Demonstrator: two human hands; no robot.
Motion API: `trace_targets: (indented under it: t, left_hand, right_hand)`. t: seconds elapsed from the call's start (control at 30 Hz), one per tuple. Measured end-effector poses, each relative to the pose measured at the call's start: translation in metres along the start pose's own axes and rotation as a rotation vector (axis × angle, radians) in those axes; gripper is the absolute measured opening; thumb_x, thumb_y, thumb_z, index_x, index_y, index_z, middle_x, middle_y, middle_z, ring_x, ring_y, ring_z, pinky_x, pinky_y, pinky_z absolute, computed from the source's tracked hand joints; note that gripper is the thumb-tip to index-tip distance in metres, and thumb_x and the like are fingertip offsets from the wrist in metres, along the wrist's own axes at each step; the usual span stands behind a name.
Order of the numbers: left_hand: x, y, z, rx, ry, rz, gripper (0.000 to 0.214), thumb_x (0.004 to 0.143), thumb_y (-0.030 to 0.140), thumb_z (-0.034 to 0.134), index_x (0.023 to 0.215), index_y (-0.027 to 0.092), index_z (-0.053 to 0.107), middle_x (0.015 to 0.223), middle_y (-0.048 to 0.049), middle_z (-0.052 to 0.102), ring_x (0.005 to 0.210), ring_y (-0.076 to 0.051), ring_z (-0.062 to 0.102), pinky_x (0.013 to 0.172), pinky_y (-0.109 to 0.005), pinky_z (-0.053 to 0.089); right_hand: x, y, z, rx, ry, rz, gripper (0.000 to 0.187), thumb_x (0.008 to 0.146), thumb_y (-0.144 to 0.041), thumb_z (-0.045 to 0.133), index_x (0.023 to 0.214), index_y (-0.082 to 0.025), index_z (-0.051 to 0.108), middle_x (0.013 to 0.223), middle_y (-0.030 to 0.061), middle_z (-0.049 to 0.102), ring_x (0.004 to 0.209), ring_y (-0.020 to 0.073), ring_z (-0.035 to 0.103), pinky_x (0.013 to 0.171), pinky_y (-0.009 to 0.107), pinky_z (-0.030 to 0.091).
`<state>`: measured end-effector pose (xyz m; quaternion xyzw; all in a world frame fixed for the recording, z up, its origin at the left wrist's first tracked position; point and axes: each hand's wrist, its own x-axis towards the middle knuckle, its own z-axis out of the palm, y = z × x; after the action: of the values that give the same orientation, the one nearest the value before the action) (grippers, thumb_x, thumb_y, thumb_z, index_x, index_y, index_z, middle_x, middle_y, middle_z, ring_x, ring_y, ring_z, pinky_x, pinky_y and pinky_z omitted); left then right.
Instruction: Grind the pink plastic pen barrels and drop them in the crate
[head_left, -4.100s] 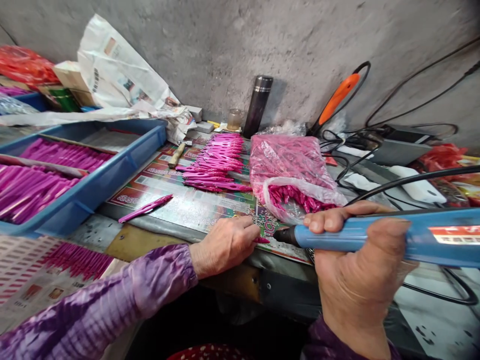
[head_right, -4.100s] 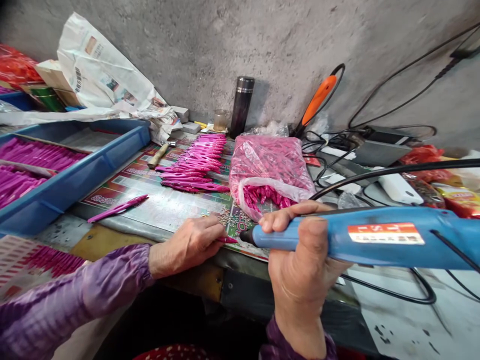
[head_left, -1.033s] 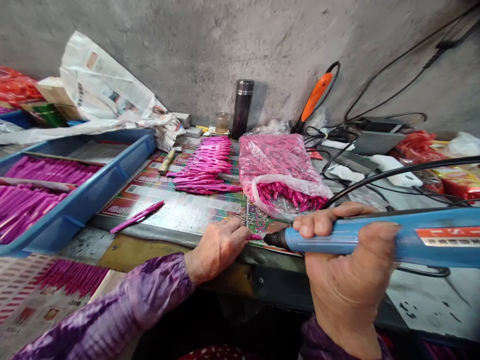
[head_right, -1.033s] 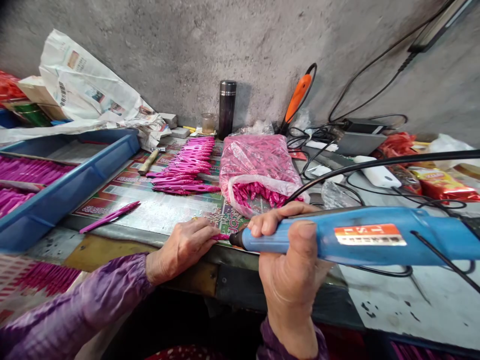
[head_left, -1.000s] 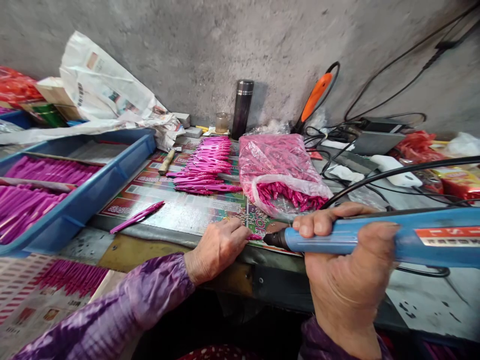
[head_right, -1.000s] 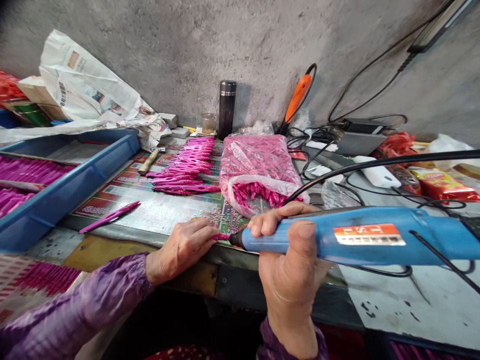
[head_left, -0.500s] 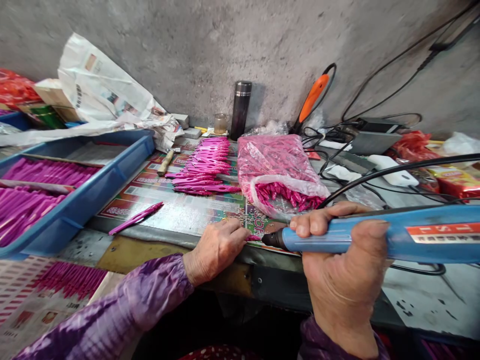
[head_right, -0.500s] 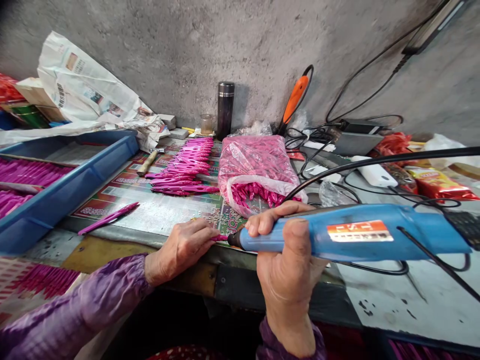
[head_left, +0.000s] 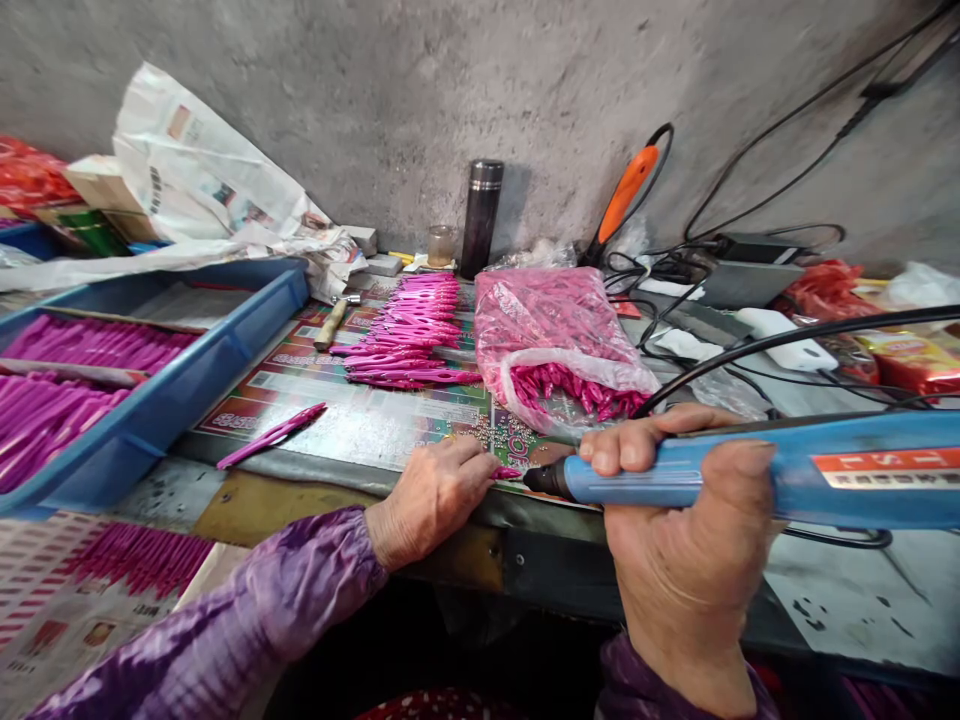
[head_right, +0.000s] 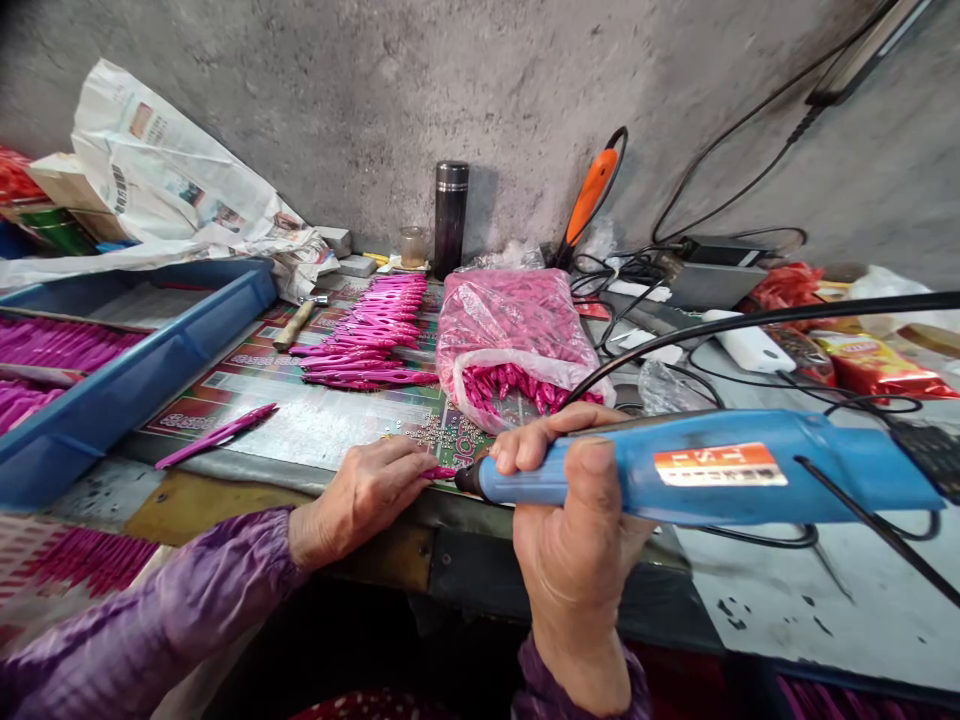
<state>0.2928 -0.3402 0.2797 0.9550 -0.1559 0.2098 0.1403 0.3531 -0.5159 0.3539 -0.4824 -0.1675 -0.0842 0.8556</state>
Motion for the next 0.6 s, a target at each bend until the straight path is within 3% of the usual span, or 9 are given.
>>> trace_targets:
  t: [0.6]
  left_hand:
    - [-0.0026, -0.0032, 0.0040, -0.037, 0.005, 0.012, 0.030, 0.109, 0.023, 0.042, 0.093, 0.017, 0.067, 0.088, -0.0052, 0.070, 0.080, -0.017, 0.064, 0.071, -0.028, 0.050]
  right_hand:
    - [-0.0027, 0.0001, -0.0012, -0.010, -0.005, -0.019, 0.042, 0.081, -0.062, 0.075, 0.084, -0.023, 0.059, 0.059, -0.0059, 0.052, 0.055, 0.0129, 0.050, 0.060, 0.031, 0.049]
